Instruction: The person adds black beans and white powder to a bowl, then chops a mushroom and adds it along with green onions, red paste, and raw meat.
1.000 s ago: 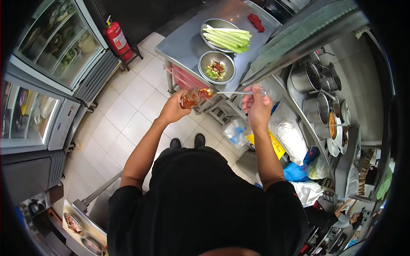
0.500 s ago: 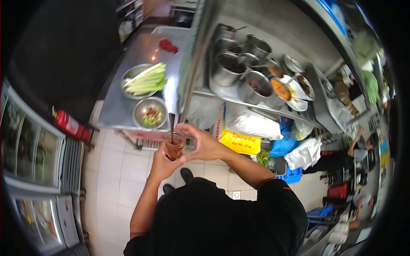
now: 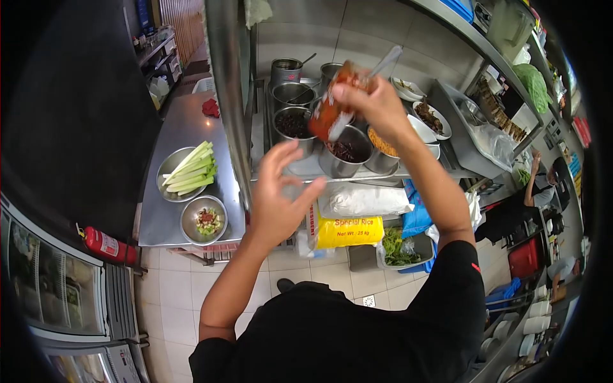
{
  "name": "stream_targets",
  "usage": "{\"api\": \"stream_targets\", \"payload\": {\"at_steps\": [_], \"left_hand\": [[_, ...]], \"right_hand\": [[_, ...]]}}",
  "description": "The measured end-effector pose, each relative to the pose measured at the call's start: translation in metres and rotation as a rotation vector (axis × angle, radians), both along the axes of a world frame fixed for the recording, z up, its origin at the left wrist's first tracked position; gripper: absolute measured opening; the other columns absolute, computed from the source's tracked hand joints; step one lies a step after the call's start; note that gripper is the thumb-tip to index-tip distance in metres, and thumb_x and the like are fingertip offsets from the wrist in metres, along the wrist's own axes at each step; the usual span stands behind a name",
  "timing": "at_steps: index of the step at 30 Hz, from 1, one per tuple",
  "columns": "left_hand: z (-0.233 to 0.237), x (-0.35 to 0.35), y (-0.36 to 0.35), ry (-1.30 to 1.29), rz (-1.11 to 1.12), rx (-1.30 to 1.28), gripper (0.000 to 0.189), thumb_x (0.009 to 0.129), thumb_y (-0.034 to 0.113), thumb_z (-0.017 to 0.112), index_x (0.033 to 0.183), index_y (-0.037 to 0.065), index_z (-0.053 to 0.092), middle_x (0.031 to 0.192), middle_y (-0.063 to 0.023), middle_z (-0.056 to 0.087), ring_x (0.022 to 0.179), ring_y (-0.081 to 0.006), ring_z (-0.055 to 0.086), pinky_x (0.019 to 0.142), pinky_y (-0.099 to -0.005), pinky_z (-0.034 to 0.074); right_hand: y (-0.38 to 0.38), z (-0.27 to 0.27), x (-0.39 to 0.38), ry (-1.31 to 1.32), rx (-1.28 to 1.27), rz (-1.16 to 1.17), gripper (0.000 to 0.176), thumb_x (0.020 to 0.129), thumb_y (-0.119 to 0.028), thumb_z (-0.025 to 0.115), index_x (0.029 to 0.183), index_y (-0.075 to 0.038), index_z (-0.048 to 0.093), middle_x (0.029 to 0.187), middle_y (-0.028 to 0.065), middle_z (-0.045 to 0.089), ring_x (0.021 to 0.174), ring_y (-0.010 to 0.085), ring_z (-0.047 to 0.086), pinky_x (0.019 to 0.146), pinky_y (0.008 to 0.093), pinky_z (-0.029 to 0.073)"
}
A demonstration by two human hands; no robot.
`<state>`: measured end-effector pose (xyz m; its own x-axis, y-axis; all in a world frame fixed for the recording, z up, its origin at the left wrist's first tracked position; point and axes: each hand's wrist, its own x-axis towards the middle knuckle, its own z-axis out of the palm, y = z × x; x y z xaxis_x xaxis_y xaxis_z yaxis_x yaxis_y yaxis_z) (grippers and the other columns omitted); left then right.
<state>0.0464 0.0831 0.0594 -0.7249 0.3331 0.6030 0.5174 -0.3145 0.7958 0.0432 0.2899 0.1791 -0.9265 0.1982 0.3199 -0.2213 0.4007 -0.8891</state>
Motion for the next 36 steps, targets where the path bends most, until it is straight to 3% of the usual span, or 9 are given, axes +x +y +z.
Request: {"api": "stream_targets", "payload": {"at_steps": [5,11,17,20,23,26,29,31,36], "left_hand": [[-0.086,-0.01,-0.083,0.013,0.516,0.151,0.005,0.09,0.0,0.052,0.094,0.002,0.049,0.106,-0.011,0.056,0.091,-0.0158,0.054,0.075,-0.0267,0.048],[-0.229,-0.013,-0.221,-0.405,1.015,-0.06,0.01,0.091,0.006,0.055,0.1,0.002,0.053,0.093,-0.0059,0.056,0.087,-0.0123,0.053,0.076,-0.0245,0.045],[-0.288,0.014,-0.225,-0.672,1.076,-0.049,0.01,0.09,0.01,0.057,0.093,0.002,0.053,0.085,-0.0036,0.055,0.076,-0.0112,0.051,0.071,-0.0248,0.044],[-0.289,0.01,-0.21,-0.742,1.007,-0.036,0.01,0.09,0.012,0.058,0.088,0.004,0.053,0.08,-0.0019,0.055,0.073,-0.0106,0.05,0.068,-0.0241,0.044],[-0.286,-0.004,-0.202,-0.799,0.955,-0.072,0.016,0.092,0.018,0.059,0.09,0.004,0.054,0.082,-0.0021,0.057,0.073,-0.0101,0.052,0.066,-0.0242,0.044],[-0.271,-0.012,-0.19,-0.819,0.944,-0.015,0.034,0.092,0.03,0.058,0.111,0.002,0.058,0.097,-0.007,0.061,0.08,-0.0132,0.057,0.069,-0.0259,0.046],[-0.239,-0.013,-0.183,-0.792,0.886,-0.026,0.037,0.089,0.034,0.062,0.106,0.001,0.06,0.089,-0.0051,0.063,0.078,-0.0125,0.057,0.066,-0.0253,0.047],[-0.244,-0.022,-0.185,-0.839,0.899,-0.146,0.04,0.088,0.038,0.062,0.105,0.002,0.057,0.087,-0.0057,0.061,0.07,-0.0102,0.061,0.047,-0.0209,0.042],[-0.241,-0.032,-0.186,-0.914,0.826,-0.187,0.039,0.086,0.039,0.065,0.088,0.002,0.054,0.075,-0.0045,0.058,0.057,-0.0116,0.059,0.042,-0.0212,0.039]], "right_hand": [[0.072,0.003,-0.102,0.098,0.21,-0.222,0.065,0.066,-0.036,0.083,0.105,0.007,0.053,0.092,0.0124,0.066,0.083,0.0166,0.065,0.073,0.0296,0.053],[0.105,-0.037,-0.197,0.215,0.327,-0.333,0.071,0.061,-0.037,0.084,0.109,0.005,0.051,0.096,0.0151,0.067,0.086,0.0212,0.066,0.077,0.0313,0.053],[0.111,-0.06,-0.23,0.145,0.448,-0.379,0.076,0.061,-0.037,0.083,0.116,0.004,0.049,0.104,0.0163,0.065,0.093,0.024,0.065,0.082,0.0317,0.052],[0.121,-0.074,-0.245,0.012,0.41,-0.284,0.079,0.059,-0.04,0.083,0.116,0.004,0.05,0.104,0.0171,0.065,0.094,0.0247,0.065,0.084,0.032,0.051],[0.134,-0.088,-0.266,-0.085,0.837,-0.348,0.091,0.058,-0.064,0.071,0.115,0.004,0.054,0.108,0.0209,0.062,0.1,0.0318,0.062,0.086,0.0394,0.048],[0.144,-0.098,-0.284,-0.231,0.718,0.013,0.05,0.072,-0.055,0.065,0.06,-0.007,0.067,0.064,0.0101,0.065,0.061,0.0167,0.062,0.066,0.0335,0.05],[0.141,-0.1,-0.289,-0.411,0.471,-0.07,0.038,0.069,-0.037,0.081,0.08,-0.004,0.068,0.073,0.0027,0.063,0.062,0.0138,0.06,0.051,0.0281,0.051],[0.139,-0.1,-0.287,-0.406,0.404,-0.058,0.041,0.068,-0.038,0.082,0.082,-0.003,0.067,0.074,0.0032,0.064,0.058,0.0149,0.059,0.052,0.0275,0.051],[0.143,-0.075,-0.276,-0.475,0.402,-0.039,0.044,0.075,-0.045,0.075,0.074,-0.002,0.067,0.069,0.0065,0.063,0.056,0.0164,0.058,0.054,0.0292,0.049]]}}
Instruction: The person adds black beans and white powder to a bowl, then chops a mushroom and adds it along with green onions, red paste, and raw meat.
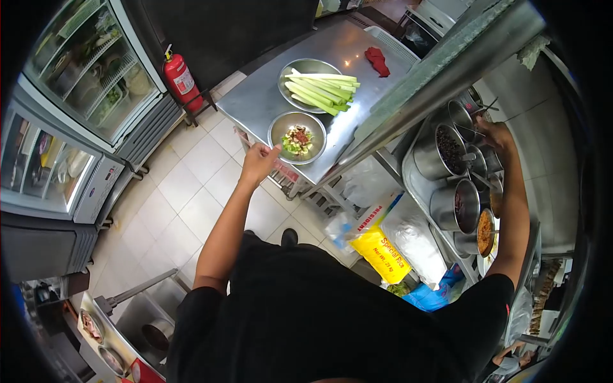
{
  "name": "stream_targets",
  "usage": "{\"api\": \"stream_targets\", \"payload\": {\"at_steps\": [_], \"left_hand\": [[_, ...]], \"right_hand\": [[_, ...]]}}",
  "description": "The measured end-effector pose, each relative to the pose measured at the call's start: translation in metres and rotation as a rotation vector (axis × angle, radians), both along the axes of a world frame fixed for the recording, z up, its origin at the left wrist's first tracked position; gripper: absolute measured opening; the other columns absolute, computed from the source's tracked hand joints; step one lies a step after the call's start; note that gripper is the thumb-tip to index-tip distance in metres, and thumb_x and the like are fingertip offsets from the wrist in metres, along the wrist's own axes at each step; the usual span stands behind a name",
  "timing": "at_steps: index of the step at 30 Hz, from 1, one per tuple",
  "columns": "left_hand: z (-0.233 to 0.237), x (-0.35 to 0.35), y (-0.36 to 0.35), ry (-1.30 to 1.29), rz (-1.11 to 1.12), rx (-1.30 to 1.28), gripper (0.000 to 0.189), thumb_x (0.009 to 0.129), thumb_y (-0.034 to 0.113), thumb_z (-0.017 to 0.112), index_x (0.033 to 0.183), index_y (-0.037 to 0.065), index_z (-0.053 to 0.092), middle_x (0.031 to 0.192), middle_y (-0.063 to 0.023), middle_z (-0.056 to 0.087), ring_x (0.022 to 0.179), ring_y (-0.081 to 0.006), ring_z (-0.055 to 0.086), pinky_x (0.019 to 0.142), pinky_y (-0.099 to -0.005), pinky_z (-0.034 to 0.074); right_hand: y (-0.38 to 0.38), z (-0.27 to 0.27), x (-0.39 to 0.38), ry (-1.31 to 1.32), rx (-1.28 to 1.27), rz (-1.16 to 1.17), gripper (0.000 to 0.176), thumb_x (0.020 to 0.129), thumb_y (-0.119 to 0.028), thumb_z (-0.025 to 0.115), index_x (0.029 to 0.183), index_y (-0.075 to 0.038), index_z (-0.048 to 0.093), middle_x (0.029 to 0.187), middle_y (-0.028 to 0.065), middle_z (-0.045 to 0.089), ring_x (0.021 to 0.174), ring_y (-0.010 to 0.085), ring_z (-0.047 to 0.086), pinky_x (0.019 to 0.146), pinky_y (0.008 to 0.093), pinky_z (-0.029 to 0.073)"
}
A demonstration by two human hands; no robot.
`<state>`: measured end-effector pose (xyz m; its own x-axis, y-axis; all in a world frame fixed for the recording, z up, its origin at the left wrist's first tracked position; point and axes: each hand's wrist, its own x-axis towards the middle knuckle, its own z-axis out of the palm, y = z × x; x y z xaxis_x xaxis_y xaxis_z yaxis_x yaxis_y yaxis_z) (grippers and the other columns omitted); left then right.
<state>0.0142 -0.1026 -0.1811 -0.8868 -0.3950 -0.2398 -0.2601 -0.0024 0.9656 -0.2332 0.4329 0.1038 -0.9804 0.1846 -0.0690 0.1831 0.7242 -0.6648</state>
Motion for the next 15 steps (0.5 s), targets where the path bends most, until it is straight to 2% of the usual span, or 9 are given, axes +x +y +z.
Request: {"api": "stream_targets", "payload": {"at_steps": [2,3,4,6,8,10,12,14,15], "left_hand": [[-0.023,-0.012,-0.007,-0.021,-0.087,0.023,0.033,0.085,0.032,0.065,0.084,0.001,0.054,0.066,-0.0034,0.056,0.052,-0.0121,0.058,0.042,-0.0232,0.039],[-0.04,-0.02,-0.012,-0.002,-0.097,-0.108,0.024,0.084,0.022,0.062,0.081,0.0,0.056,0.061,-0.004,0.056,0.051,-0.0126,0.057,0.043,-0.0259,0.04],[-0.039,-0.023,-0.017,0.0,-0.125,-0.163,0.027,0.082,0.024,0.06,0.085,-0.003,0.059,0.063,-0.008,0.059,0.056,-0.0159,0.059,0.05,-0.0303,0.044],[-0.009,-0.021,-0.012,-0.023,-0.129,-0.096,0.036,0.079,0.027,0.057,0.095,-0.005,0.063,0.07,-0.0177,0.063,0.065,-0.0258,0.062,0.061,-0.0394,0.047],[-0.083,-0.044,-0.027,0.048,-0.085,-0.219,0.035,0.078,0.026,0.057,0.093,-0.006,0.063,0.078,-0.0254,0.062,0.071,-0.0361,0.062,0.066,-0.0434,0.047],[-0.054,-0.027,-0.042,0.107,-0.083,-0.153,0.028,0.081,0.02,0.057,0.093,-0.005,0.062,0.072,-0.0185,0.061,0.062,-0.0271,0.058,0.061,-0.0394,0.046],[-0.034,-0.004,-0.072,0.153,-0.067,-0.056,0.024,0.082,0.016,0.057,0.094,-0.003,0.062,0.069,-0.0142,0.06,0.057,-0.0217,0.056,0.055,-0.0364,0.046],[-0.001,0.03,-0.11,0.111,-0.033,0.264,0.01,0.084,0.01,0.053,0.084,0.001,0.056,0.062,-0.0012,0.051,0.047,-0.0082,0.047,0.038,-0.0242,0.036],[0.003,0.045,-0.131,0.111,-0.036,0.27,0.01,0.084,0.01,0.053,0.084,0.001,0.056,0.062,-0.0012,0.051,0.047,-0.0082,0.047,0.038,-0.0242,0.036]], "right_hand": [[0.016,0.024,-0.001,-0.213,0.485,0.072,0.056,0.082,-0.055,0.061,0.062,-0.003,0.065,0.059,0.0111,0.06,0.058,0.0177,0.059,0.057,0.0324,0.047],[0.014,0.026,0.013,-0.036,0.782,0.178,0.068,0.086,-0.06,0.049,0.053,-0.001,0.061,0.051,0.017,0.055,0.06,0.0258,0.061,0.06,0.0404,0.045],[0.015,0.034,0.026,0.075,1.036,0.259,0.069,0.087,-0.058,0.047,0.054,0.001,0.059,0.052,0.0199,0.056,0.062,0.0344,0.061,0.064,0.0446,0.045],[0.006,0.059,0.056,-0.097,0.999,0.254,0.069,0.088,-0.057,0.045,0.056,0.002,0.061,0.057,0.0217,0.058,0.067,0.0389,0.06,0.066,0.0454,0.046],[-0.025,0.084,0.11,-0.04,0.997,0.174,0.068,0.09,-0.055,0.045,0.055,0.001,0.061,0.055,0.0188,0.058,0.061,0.0337,0.061,0.065,0.043,0.047],[-0.061,0.104,0.159,-0.159,0.837,-0.017,0.06,0.09,-0.048,0.051,0.056,0.0,0.062,0.051,0.015,0.058,0.052,0.0253,0.06,0.058,0.0378,0.048],[-0.105,0.114,0.218,-0.032,0.651,-0.087,0.042,0.091,-0.033,0.059,0.066,0.001,0.062,0.052,0.0061,0.058,0.045,0.0143,0.056,0.044,0.0277,0.043],[-0.173,0.106,0.27,0.138,0.414,-0.146,0.034,0.09,-0.031,0.06,0.077,0.0,0.063,0.06,0.0039,0.06,0.052,0.0121,0.058,0.047,0.0254,0.045],[-0.205,0.095,0.286,0.16,0.356,-0.066,0.031,0.089,-0.031,0.06,0.083,-0.001,0.063,0.066,0.0036,0.062,0.057,0.0113,0.059,0.05,0.0252,0.047]]}}
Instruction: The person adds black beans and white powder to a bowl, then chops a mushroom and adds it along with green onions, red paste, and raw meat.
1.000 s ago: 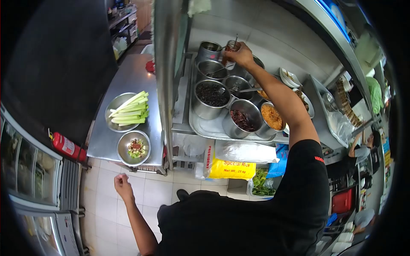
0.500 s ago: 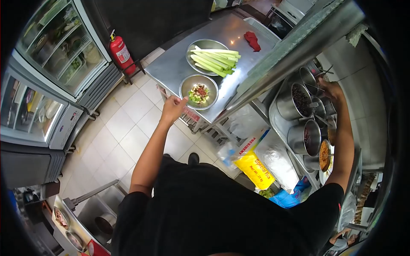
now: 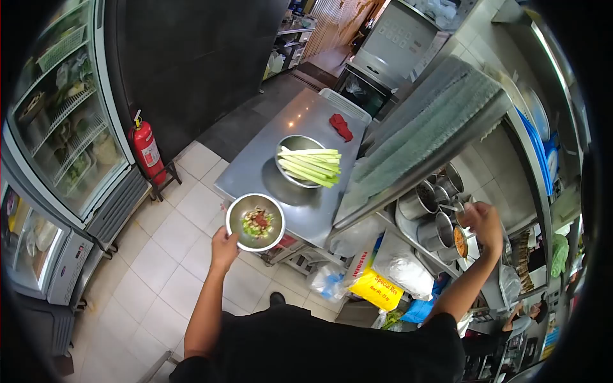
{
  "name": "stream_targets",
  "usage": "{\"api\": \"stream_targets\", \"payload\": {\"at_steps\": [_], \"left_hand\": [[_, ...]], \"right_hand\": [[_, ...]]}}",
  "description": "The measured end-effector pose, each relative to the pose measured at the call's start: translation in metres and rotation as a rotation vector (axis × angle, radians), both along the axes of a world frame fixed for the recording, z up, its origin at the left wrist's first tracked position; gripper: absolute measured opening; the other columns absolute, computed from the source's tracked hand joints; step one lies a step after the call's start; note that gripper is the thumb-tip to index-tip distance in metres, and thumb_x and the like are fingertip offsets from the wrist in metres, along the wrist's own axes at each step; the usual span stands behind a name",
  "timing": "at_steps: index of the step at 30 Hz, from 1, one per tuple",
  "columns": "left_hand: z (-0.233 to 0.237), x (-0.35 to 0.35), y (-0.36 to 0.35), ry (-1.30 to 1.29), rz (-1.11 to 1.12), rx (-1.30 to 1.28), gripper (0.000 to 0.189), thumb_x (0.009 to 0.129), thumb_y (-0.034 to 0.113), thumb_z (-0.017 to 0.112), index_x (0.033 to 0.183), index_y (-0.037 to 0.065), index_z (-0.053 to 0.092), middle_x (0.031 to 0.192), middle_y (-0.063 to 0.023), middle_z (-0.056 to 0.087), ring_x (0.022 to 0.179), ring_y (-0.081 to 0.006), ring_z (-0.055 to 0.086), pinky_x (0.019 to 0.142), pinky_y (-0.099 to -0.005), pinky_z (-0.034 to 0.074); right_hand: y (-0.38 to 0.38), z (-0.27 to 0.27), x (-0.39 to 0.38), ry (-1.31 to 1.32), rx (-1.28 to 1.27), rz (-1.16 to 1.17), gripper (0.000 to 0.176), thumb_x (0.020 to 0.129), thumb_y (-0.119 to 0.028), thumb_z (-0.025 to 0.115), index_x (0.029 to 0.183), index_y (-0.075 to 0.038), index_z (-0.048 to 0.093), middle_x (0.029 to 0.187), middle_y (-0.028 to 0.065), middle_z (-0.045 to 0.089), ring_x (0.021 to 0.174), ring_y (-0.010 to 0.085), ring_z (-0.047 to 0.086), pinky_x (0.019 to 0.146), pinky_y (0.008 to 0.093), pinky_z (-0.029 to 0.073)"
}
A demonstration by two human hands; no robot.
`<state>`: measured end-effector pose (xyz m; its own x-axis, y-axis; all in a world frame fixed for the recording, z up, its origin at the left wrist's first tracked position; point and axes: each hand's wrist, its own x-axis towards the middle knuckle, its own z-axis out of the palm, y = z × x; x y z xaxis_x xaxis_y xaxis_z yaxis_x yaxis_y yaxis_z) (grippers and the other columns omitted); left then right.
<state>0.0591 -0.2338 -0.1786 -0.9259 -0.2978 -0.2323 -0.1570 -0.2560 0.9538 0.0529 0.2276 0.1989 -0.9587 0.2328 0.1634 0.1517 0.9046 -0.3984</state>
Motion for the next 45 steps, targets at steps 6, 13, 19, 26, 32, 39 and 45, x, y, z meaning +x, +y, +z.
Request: {"api": "stream_targets", "payload": {"at_steps": [6,13,19,26,32,39,45], "left_hand": [[-0.052,0.097,-0.138,-0.091,0.185,-0.026,0.005,0.083,0.008,0.054,0.085,0.003,0.055,0.063,-0.002,0.051,0.045,-0.0079,0.046,0.038,-0.0233,0.036],[-0.086,0.227,-0.253,-0.205,0.48,-0.049,0.004,0.084,0.008,0.053,0.087,0.005,0.052,0.063,0.0006,0.05,0.043,-0.0061,0.041,0.036,-0.0218,0.032],[-0.073,0.313,-0.299,-0.339,0.844,-0.04,0.015,0.081,0.006,0.053,0.095,0.005,0.057,0.068,-0.0013,0.057,0.043,-0.0047,0.042,0.036,-0.0218,0.03],[-0.062,0.373,-0.316,-0.492,1.37,-0.025,0.012,0.082,0.014,0.059,0.086,0.002,0.059,0.067,-0.0025,0.054,0.05,-0.0082,0.047,0.043,-0.0258,0.038],[-0.026,0.372,-0.336,-0.318,1.842,0.243,0.009,0.083,0.01,0.059,0.08,0.003,0.055,0.066,-0.0008,0.052,0.048,-0.0084,0.045,0.042,-0.0254,0.037],[-0.001,0.429,-0.378,-0.147,2.282,0.161,0.008,0.087,0.01,0.058,0.092,0.004,0.057,0.065,0.0003,0.05,0.046,-0.0059,0.043,0.037,-0.0229,0.032],[-0.001,0.491,-0.414,0.04,2.465,0.294,0.007,0.089,0.008,0.056,0.088,0.002,0.054,0.061,-0.0015,0.049,0.041,-0.0067,0.041,0.034,-0.0223,0.031]], "right_hand": [[-0.194,-0.115,0.011,-0.458,-0.327,0.668,0.019,0.089,-0.009,0.059,0.108,-0.003,0.059,0.094,0.0044,0.064,0.08,0.0117,0.062,0.064,0.0268,0.052],[-0.423,-0.293,-0.027,-0.703,-0.599,0.794,0.014,0.09,-0.018,0.056,0.096,-0.006,0.06,0.065,-0.0011,0.05,0.052,0.0071,0.049,0.043,0.023,0.039],[-0.646,-0.371,0.011,-0.57,-0.607,1.392,0.035,0.094,-0.029,0.053,0.074,-0.002,0.058,0.059,0.0032,0.047,0.058,0.0122,0.045,0.057,0.0334,0.042],[-0.856,-0.416,0.051,-0.762,-0.091,1.978,0.055,0.097,-0.047,0.035,0.093,-0.001,0.065,0.072,0.0129,0.06,0.067,0.0226,0.057,0.069,0.0364,0.046],[-0.995,-0.443,0.104,-0.711,0.941,2.36,0.066,0.095,-0.055,0.029,0.089,-0.005,0.072,0.1,0.0247,0.064,0.101,0.0417,0.057,0.091,0.0459,0.041],[-1.125,-0.446,0.298,-0.338,1.348,3.045,0.041,0.087,-0.038,0.055,0.09,-0.001,0.07,0.096,0.0267,0.063,0.096,0.0419,0.059,0.085,0.0451,0.045],[-1.167,-0.487,0.475,-0.653,0.631,3.323,0.013,0.082,-0.01,0.056,0.091,-0.002,0.062,0.092,0.0223,0.062,0.091,0.0376,0.06,0.08,0.0408,0.048]]}}
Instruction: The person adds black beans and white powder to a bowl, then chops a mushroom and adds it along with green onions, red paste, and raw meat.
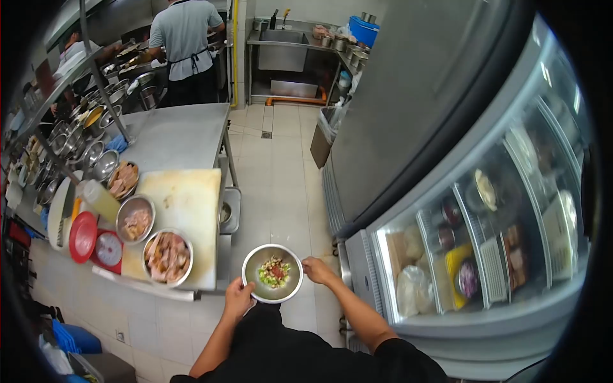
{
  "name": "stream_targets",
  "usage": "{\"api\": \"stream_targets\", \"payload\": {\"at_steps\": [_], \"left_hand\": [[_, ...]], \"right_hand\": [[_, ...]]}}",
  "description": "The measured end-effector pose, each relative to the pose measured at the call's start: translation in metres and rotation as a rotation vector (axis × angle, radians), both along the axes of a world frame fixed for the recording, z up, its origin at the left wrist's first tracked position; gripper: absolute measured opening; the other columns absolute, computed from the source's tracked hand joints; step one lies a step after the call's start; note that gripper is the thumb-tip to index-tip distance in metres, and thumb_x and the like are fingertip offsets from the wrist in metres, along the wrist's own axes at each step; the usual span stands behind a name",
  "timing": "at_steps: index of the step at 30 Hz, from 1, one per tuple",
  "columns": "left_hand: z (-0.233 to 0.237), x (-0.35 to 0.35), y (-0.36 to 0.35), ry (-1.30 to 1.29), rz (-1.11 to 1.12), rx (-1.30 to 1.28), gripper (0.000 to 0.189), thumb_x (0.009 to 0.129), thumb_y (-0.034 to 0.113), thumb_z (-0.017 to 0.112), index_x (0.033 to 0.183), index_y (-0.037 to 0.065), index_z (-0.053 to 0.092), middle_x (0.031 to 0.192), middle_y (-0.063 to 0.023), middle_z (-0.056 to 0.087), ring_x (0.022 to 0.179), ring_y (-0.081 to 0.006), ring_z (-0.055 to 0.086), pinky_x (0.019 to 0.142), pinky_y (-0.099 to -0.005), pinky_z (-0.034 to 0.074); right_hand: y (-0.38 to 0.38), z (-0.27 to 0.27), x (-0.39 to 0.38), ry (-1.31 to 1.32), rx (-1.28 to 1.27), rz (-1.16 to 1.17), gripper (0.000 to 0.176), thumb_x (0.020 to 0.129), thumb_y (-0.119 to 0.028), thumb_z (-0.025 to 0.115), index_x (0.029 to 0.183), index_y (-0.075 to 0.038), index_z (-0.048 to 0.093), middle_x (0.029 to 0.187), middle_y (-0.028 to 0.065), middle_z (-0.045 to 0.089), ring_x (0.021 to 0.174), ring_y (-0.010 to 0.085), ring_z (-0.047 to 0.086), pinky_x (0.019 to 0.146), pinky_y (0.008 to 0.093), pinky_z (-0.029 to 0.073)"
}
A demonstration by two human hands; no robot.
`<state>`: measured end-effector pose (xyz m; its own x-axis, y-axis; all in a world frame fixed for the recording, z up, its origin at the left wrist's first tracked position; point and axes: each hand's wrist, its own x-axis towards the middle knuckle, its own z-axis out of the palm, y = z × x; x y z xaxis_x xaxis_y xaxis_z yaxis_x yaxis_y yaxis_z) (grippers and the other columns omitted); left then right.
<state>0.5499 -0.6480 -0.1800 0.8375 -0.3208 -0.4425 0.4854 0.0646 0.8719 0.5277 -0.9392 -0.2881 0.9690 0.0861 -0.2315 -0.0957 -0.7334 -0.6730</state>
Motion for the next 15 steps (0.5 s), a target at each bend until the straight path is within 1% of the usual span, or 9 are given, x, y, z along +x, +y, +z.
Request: {"api": "stream_targets", "payload": {"at_steps": [1,2,4,6,8,10,11,13,15], "left_hand": [[-0.01,0.013,-0.011,0.003,0.004,-0.011,0.007,0.089,0.008,0.056,0.088,0.002,0.054,0.061,-0.0015,0.049,0.041,-0.0067,0.041,0.034,-0.0223,0.031],[-0.018,0.029,-0.025,0.01,0.004,0.012,0.006,0.088,0.008,0.056,0.088,0.002,0.055,0.063,-0.0021,0.051,0.041,-0.0072,0.043,0.035,-0.0227,0.033],[-0.024,0.076,-0.061,0.029,-0.001,0.013,0.007,0.087,0.007,0.055,0.089,0.001,0.057,0.064,-0.0028,0.053,0.041,-0.0078,0.045,0.036,-0.023,0.035],[-0.019,0.119,-0.087,0.006,-0.039,0.029,0.006,0.086,0.005,0.054,0.088,0.0,0.057,0.064,-0.0041,0.055,0.041,-0.0087,0.046,0.036,-0.0235,0.036],[-0.005,0.164,-0.114,-0.018,-0.039,0.022,0.008,0.086,0.005,0.054,0.091,0.0,0.058,0.066,-0.0044,0.056,0.041,-0.0088,0.047,0.037,-0.0238,0.037],[0.005,0.212,-0.137,-0.079,-0.058,0.058,0.008,0.087,0.006,0.055,0.091,0.001,0.058,0.066,-0.0032,0.056,0.041,-0.0088,0.047,0.037,-0.0237,0.037],[0.014,0.236,-0.149,-0.106,-0.052,0.061,0.008,0.088,0.008,0.056,0.091,0.002,0.059,0.066,-0.0025,0.056,0.041,-0.0086,0.047,0.037,-0.0236,0.038],[0.025,0.279,-0.172,-0.135,-0.045,0.088,0.011,0.09,0.013,0.058,0.09,0.002,0.059,0.065,-0.0014,0.055,0.041,-0.0082,0.048,0.037,-0.0235,0.038],[0.027,0.324,-0.195,-0.164,-0.052,0.117,0.015,0.091,0.016,0.058,0.089,0.001,0.058,0.065,-0.0018,0.055,0.042,-0.0081,0.049,0.037,-0.0235,0.038]], "right_hand": [[-0.004,-0.01,0.024,-0.176,0.199,-0.071,0.009,0.081,-0.009,0.055,0.085,-0.002,0.059,0.087,0.0237,0.061,0.089,0.0384,0.06,0.076,0.042,0.048],[-0.009,-0.017,0.047,-0.049,0.342,-0.163,0.011,0.083,-0.011,0.055,0.088,-0.001,0.058,0.089,0.024,0.061,0.091,0.0398,0.06,0.078,0.0426,0.047],[-0.026,-0.025,0.084,-0.18,0.216,-0.164,0.016,0.084,-0.014,0.056,0.093,-0.001,0.058,0.093,0.0247,0.06,0.093,0.0405,0.059,0.08,0.0446,0.047],[-0.053,-0.029,0.107,-0.153,0.191,-0.175,0.019,0.085,-0.017,0.057,0.095,-0.001,0.057,0.096,0.025,0.059,0.096,0.0421,0.058,0.081,0.0456,0.046],[-0.087,-0.038,0.147,-0.087,0.088,-0.289,0.015,0.083,-0.016,0.059,0.09,-0.002,0.057,0.094,0.0249,0.06,0.093,0.0433,0.058,0.079,0.0475,0.046],[-0.123,-0.043,0.18,-0.053,-0.085,-0.394,0.011,0.076,-0.011,0.059,0.081,-0.002,0.056,0.087,0.0239,0.06,0.083,0.0429,0.058,0.072,0.0488,0.046],[-0.138,-0.03,0.194,-0.006,-0.159,-0.471,0.01,0.074,-0.01,0.06,0.078,-0.002,0.056,0.083,0.0235,0.06,0.079,0.042,0.058,0.069,0.0486,0.046],[-0.174,-0.03,0.225,0.041,-0.054,-0.578,0.01,0.07,-0.01,0.061,0.072,-0.003,0.054,0.075,0.0212,0.06,0.072,0.0385,0.058,0.066,0.045,0.046],[-0.202,-0.026,0.259,0.057,-0.049,-0.629,0.011,0.069,-0.009,0.062,0.068,-0.004,0.053,0.067,0.018,0.058,0.067,0.0337,0.058,0.064,0.0412,0.046]]}}
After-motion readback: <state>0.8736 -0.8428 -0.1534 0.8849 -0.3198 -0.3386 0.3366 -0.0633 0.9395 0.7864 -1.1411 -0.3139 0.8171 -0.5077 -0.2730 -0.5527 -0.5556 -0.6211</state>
